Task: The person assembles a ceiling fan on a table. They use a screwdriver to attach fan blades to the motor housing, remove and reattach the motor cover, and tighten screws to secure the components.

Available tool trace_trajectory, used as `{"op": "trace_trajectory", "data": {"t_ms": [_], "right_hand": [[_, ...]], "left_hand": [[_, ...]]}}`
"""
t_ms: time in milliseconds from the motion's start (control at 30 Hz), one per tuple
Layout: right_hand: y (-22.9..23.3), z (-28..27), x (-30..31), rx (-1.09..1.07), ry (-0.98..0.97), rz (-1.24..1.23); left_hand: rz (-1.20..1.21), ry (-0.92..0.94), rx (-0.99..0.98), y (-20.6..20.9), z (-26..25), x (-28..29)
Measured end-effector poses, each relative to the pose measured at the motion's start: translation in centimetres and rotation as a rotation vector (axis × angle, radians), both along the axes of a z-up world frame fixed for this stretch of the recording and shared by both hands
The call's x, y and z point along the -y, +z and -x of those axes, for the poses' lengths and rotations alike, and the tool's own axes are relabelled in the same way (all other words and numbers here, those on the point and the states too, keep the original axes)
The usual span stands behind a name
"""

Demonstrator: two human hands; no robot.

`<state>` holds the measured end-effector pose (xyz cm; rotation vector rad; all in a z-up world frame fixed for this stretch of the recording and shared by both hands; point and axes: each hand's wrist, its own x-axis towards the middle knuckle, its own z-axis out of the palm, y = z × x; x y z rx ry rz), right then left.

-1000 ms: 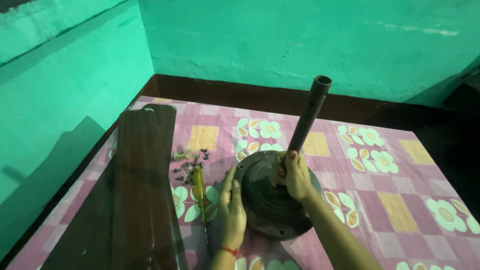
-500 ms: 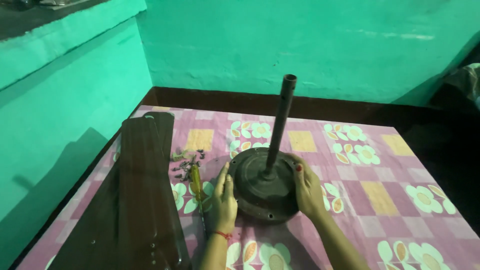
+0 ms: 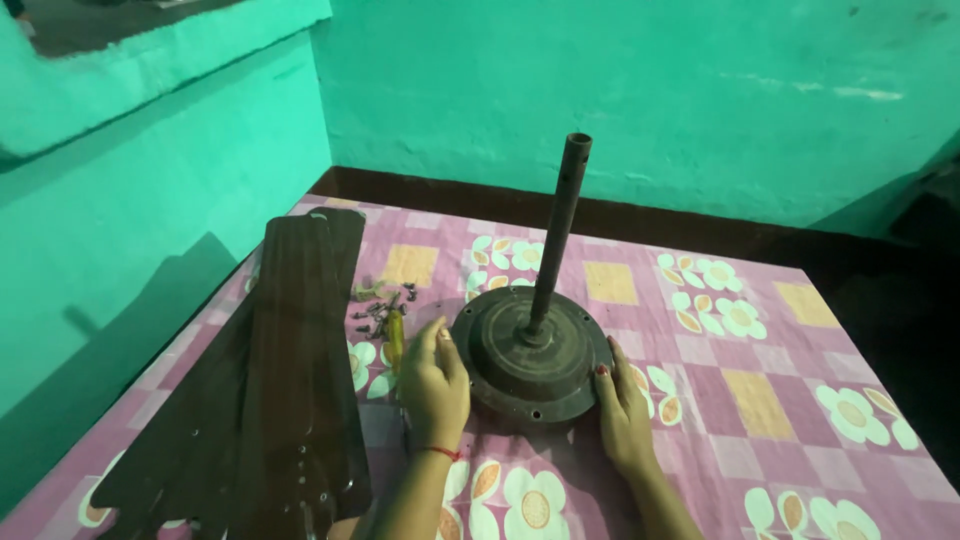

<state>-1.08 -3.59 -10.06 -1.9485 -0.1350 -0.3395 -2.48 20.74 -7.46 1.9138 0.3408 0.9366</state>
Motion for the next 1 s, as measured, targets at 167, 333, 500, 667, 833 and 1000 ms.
{"op": "trace_trajectory", "data": {"t_ms": [167,333,500,667,833,1000], "right_hand": [[0.1,-0.4,0.1,-0.02,0.037,-0.064],[0.2,-0.5,0.1,-0.037,0.063,-0.026],[0.4,0.2,-0.1,0.124,0.227,0.052],[0.9,1.0,-0.7,0.161,0.244,0.154],[1.4,1.1,-1.0,0.24,0.248,0.21],[1.7,1.2,-1.0,0.178,0.215,0.231]], "left_hand": [[-0.468,0.322,-0.108,1.5,0.8,-3.0],[-0.233,0.121,-0.706,1.3,0.3,-5.8],[-0.213,0.042,-0.857,1.0,0.1,-7.0],[0.185,-0.224,-0.346,3.2,1.2,-8.0],[0.455,-0.629,0.341,6.6,3.0,-4.7],[0.406,-0.891,0.381,8.6,4.3,0.0]]}}
